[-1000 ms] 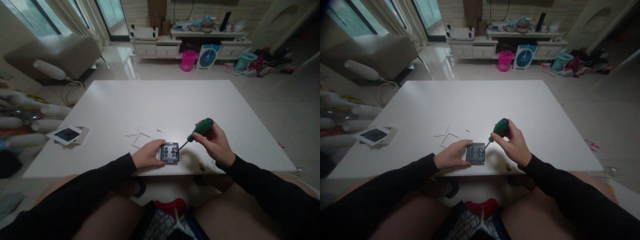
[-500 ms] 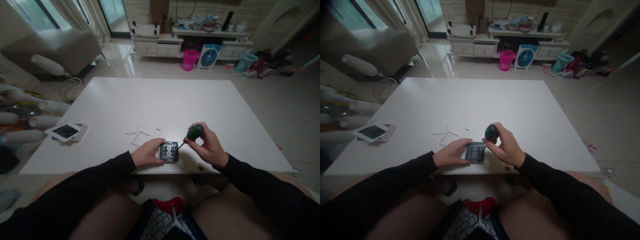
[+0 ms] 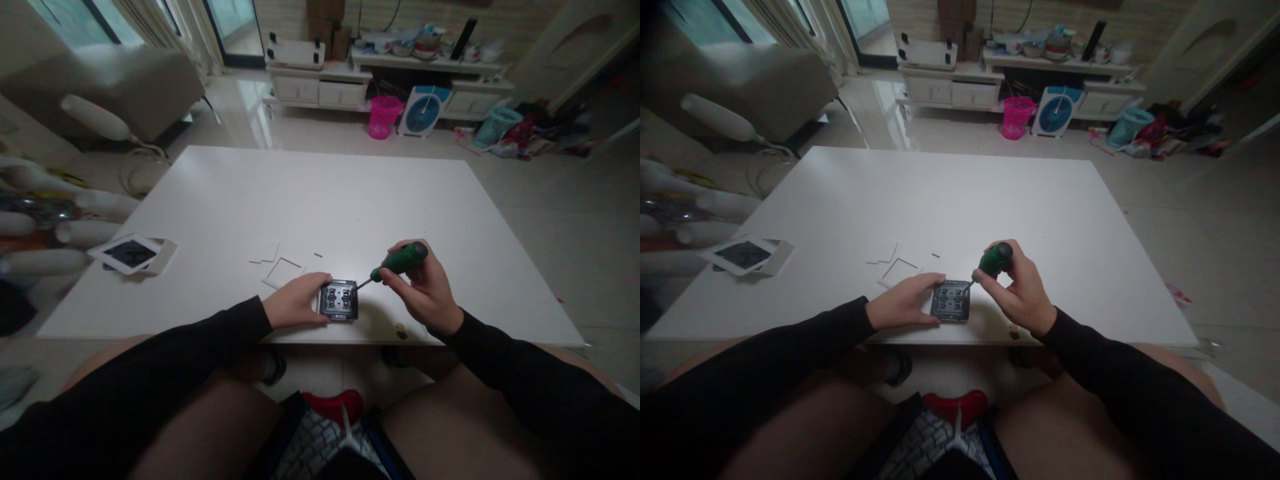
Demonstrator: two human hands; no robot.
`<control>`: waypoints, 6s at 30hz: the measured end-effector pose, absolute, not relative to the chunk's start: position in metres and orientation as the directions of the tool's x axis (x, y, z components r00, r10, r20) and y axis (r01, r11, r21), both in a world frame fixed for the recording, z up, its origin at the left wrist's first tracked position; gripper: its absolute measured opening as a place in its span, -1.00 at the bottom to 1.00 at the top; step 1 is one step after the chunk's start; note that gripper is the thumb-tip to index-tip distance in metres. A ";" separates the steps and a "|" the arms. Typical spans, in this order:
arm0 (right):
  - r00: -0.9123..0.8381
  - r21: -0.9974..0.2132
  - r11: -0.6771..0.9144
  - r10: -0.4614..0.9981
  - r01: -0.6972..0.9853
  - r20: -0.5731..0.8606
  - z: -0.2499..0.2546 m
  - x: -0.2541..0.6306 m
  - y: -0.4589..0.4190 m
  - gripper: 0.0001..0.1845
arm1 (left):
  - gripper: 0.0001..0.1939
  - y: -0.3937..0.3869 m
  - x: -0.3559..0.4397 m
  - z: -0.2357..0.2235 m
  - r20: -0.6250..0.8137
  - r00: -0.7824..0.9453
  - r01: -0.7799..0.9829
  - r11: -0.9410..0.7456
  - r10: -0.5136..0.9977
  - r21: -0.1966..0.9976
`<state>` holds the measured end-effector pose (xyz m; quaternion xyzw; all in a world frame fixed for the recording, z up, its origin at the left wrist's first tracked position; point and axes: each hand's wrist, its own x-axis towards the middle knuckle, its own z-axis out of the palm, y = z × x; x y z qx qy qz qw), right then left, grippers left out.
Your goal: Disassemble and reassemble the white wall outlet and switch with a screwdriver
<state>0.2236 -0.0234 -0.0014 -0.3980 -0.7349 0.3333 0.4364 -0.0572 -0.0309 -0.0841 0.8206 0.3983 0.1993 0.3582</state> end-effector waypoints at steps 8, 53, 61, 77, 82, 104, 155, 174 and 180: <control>-0.310 -0.803 0.500 0.858 0.324 0.409 -0.002 0.226 -0.023 -0.72 | -0.18 -0.031 -0.056 -0.081 0.023 0.603 0.525 -0.419 0.797 0.741; -0.492 -0.672 0.643 0.748 0.369 0.445 0.008 0.208 -0.023 -0.73 | -0.23 -0.028 -0.054 -0.085 0.037 0.621 0.526 -0.451 0.783 0.721; -0.401 -0.843 0.474 0.845 0.253 0.354 0.006 0.200 -0.019 -0.52 | -0.26 -0.029 -0.053 -0.082 0.012 0.612 0.553 -0.439 0.791 0.709; -0.465 -0.869 0.444 0.830 0.218 0.307 0.010 0.212 -0.018 -0.74 | -0.27 -0.029 -0.055 -0.081 0.012 0.617 0.543 -0.436 0.787 0.718; -0.331 -0.805 0.507 0.851 0.310 0.408 0.015 0.209 -0.020 -0.72 | -0.22 -0.029 -0.056 -0.086 0.022 0.621 0.539 -0.446 0.784 0.715; -0.811 -0.268 0.778 0.585 0.568 -0.019 0.106 0.193 -0.013 -0.87 | -0.36 -0.028 -0.053 -0.079 0.041 0.625 0.551 -0.477 0.780 0.685; -0.681 -0.046 0.681 0.722 0.731 -0.123 0.112 0.172 -0.015 -0.64 | -0.36 -0.027 -0.052 -0.072 -0.037 0.633 0.572 -0.434 0.773 0.696; -0.732 -0.081 0.730 0.664 0.679 -0.154 0.115 0.171 -0.022 -0.56 | -0.41 -0.028 -0.052 -0.070 0.002 0.637 0.545 -0.452 0.771 0.707; -0.668 0.035 0.680 0.728 0.733 -0.151 0.111 0.168 -0.022 -0.61 | -0.42 -0.027 -0.052 -0.072 -0.002 0.645 0.540 -0.454 0.764 0.709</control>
